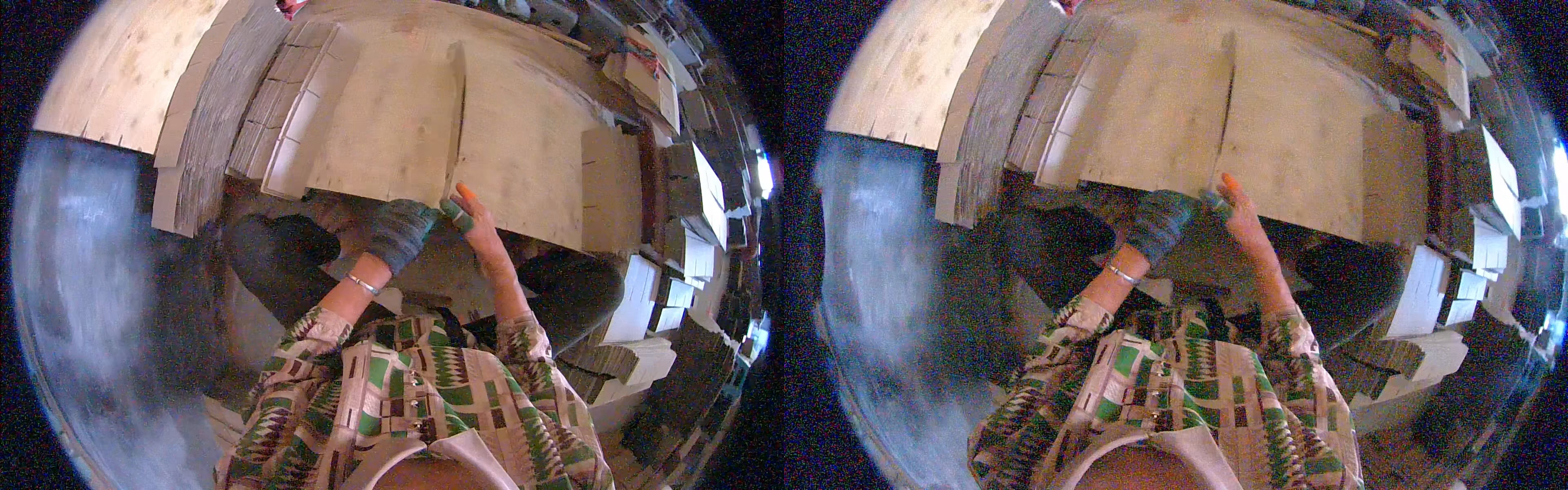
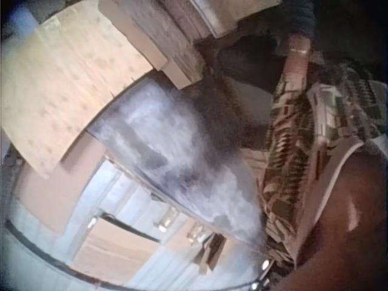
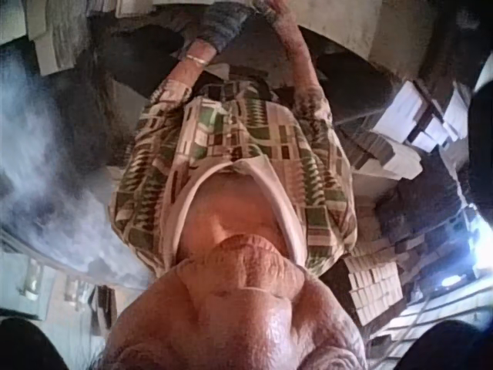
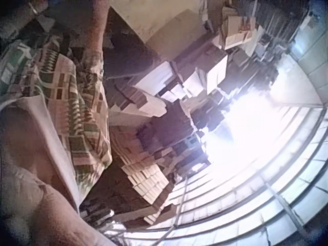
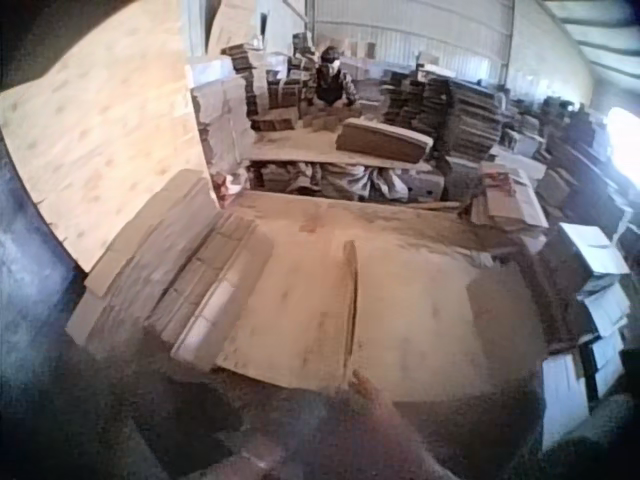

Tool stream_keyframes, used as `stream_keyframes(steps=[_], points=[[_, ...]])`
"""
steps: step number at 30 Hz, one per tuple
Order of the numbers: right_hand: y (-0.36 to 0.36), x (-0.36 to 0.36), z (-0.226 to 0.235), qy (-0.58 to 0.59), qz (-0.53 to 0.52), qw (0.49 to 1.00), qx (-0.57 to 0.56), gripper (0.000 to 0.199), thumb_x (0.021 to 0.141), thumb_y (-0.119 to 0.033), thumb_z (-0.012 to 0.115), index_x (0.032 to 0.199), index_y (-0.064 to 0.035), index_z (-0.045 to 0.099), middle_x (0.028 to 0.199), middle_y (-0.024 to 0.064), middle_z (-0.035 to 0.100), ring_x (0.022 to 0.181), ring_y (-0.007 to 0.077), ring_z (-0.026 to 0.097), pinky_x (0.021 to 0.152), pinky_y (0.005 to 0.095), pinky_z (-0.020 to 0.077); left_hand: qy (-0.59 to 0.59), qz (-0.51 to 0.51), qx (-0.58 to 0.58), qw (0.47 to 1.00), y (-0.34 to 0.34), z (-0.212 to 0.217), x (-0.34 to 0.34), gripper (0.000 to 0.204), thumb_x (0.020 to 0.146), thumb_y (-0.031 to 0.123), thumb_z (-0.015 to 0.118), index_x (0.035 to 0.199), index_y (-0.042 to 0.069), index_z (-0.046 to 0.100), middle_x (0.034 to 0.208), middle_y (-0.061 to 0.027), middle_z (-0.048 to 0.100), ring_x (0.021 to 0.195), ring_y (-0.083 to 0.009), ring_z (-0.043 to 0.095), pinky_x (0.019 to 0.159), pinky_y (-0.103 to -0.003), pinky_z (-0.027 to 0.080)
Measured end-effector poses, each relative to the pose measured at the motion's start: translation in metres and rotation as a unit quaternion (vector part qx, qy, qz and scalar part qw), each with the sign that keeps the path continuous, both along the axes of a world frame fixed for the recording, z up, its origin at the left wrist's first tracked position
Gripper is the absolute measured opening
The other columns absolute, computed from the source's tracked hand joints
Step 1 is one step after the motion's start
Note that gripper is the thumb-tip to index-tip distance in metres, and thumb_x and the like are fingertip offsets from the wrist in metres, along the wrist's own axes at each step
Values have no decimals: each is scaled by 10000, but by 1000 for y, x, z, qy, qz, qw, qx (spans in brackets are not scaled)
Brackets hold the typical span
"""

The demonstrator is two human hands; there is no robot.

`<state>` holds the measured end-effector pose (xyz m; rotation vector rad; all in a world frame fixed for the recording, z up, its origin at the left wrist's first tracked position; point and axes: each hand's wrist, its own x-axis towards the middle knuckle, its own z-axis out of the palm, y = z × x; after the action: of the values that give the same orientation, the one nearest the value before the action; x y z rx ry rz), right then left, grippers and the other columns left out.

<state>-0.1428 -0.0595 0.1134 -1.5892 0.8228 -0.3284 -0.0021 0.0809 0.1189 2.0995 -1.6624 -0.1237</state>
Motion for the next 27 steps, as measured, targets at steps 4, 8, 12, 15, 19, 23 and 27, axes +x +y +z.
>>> stream_keyframes(steps=[4, 8, 12, 15, 19, 23, 27], points=[[-6, 1, -38, 131, 13, 967, -217, 385, 897, -209, 723, 1190, 20, 621, 813, 169, 681, 734, 215, 620, 684, 331, 498, 20, -46, 106, 993, -6, 5, -4, 182, 858, 220, 591, 952, 116, 707, 930, -115, 708, 903, -325, 667, 778, -479, 516], [11, -4, -27, 200, -29, 941, -272, 352, 856, -155, 693, 1169, -7, 626, 707, 222, 646, 691, 351, 664, 616, 420, 509, 124, 25, 79, 989, 5, -10, 1, 275, 895, 278, 601, 1067, 94, 711, 1057, -137, 721, 1005, -351, 665, 870, -481, 516], [21, -3, 5, 310, 56, 890, -329, 554, 774, -132, 678, 1294, -38, 509, 841, 224, 702, 780, 408, 698, 643, 511, 545, 174, 147, -40, 973, 6, -19, 5, 497, 914, 347, 626, 1338, 93, 579, 1323, -188, 605, 1222, -370, 569, 1035, -441, 454], [31, -3, 24, 332, 90, 883, -320, 695, 688, -56, 676, 1359, -24, 499, 835, 229, 703, 815, 402, 696, 701, 493, 553, 184, 167, -67, 966, -31, -16, 31, 605, 910, 344, 642, 1450, 122, 480, 1474, -185, 489, 1341, -369, 475, 1121, -440, 384], [51, -8, 26, 286, 98, 887, -349, 680, 714, -42, 657, 1375, -63, 495, 906, 227, 709, 838, 390, 701, 718, 490, 551, -78, 42, -33, 996, -78, 2, 71, 561, 893, 238, 620, 1434, 154, 497, 1504, -153, 462, 1369, -363, 441, 1143, -480, 348], [53, -7, 32, 299, 109, 897, -308, 636, 744, -26, 635, 1367, -97, 528, 969, 206, 717, 882, 389, 703, 747, 487, 551, -157, -27, 6, 987, -84, -33, 91, 531, 853, 158, 598, 1380, 146, 537, 1485, -140, 481, 1351, -327, 462, 1115, -502, 368], [17, -16, 12, 212, 46, 938, -269, 540, 811, -54, 626, 1346, -92, 560, 1036, 210, 715, 949, 406, 690, 799, 489, 546, -52, -24, -41, 998, -90, -27, 81, 506, 859, 111, 596, 1362, 121, 548, 1420, -147, 547, 1261, -358, 545, 1065, -466, 438]])
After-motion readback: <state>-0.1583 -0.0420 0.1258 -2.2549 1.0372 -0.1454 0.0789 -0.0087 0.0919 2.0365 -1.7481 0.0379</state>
